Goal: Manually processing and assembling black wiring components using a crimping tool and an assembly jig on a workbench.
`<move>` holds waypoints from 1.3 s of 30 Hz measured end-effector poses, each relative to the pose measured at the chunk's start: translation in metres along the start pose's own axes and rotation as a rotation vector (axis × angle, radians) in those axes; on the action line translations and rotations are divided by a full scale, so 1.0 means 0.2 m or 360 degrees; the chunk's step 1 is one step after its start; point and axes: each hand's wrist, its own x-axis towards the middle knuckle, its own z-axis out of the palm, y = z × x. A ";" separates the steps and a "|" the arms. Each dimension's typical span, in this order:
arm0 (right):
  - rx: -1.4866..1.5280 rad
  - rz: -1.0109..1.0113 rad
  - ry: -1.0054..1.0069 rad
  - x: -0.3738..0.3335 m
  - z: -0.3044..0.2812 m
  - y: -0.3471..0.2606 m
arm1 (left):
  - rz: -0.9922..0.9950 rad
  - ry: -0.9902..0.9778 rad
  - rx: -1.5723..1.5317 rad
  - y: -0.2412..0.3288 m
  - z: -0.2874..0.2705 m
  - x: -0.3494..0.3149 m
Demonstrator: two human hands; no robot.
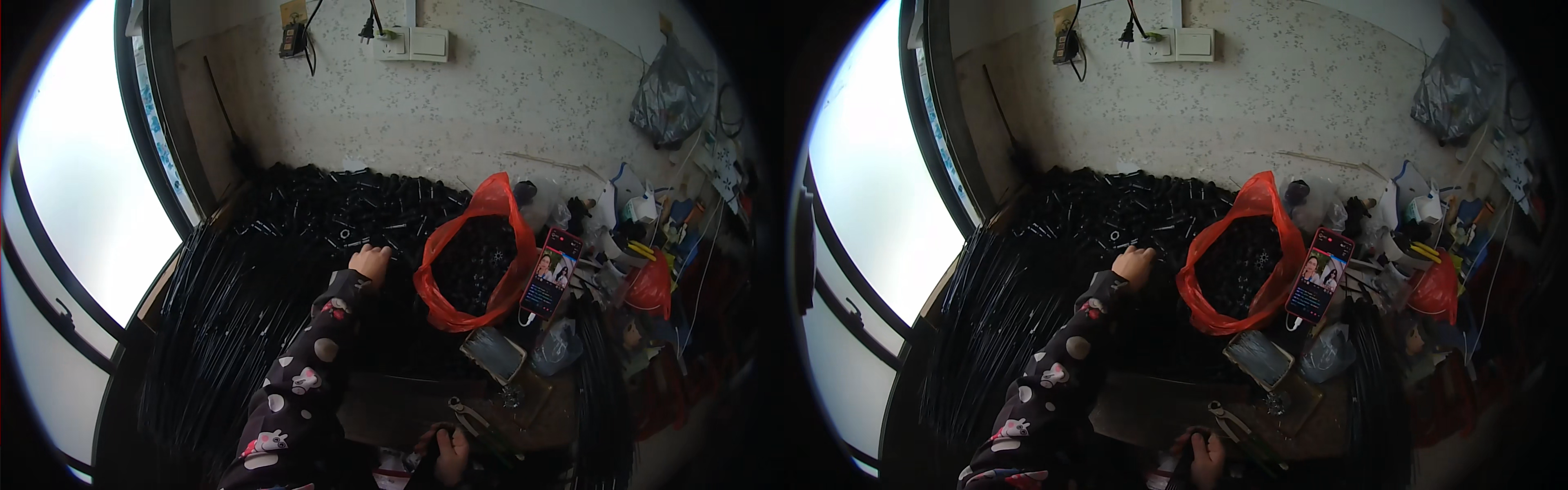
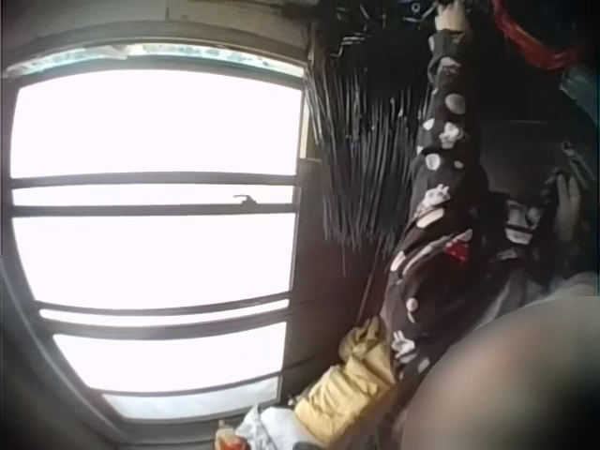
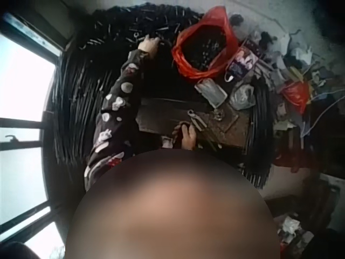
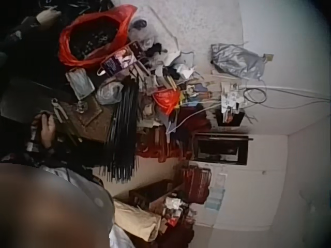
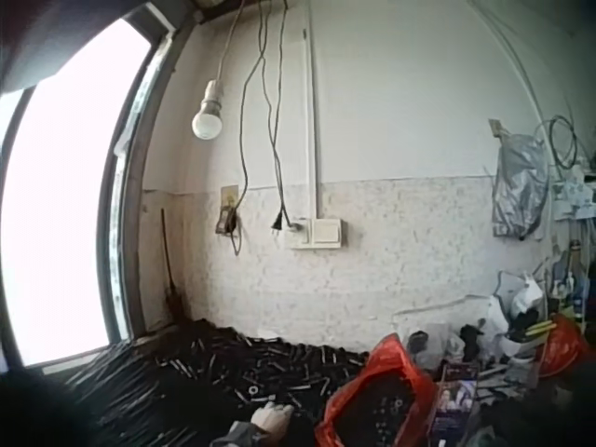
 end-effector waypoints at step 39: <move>-0.0078 -0.0337 -0.0051 -0.16 -0.06 0.05 | -0.0053 -0.0236 -0.1079 0.55 -0.12 -1.43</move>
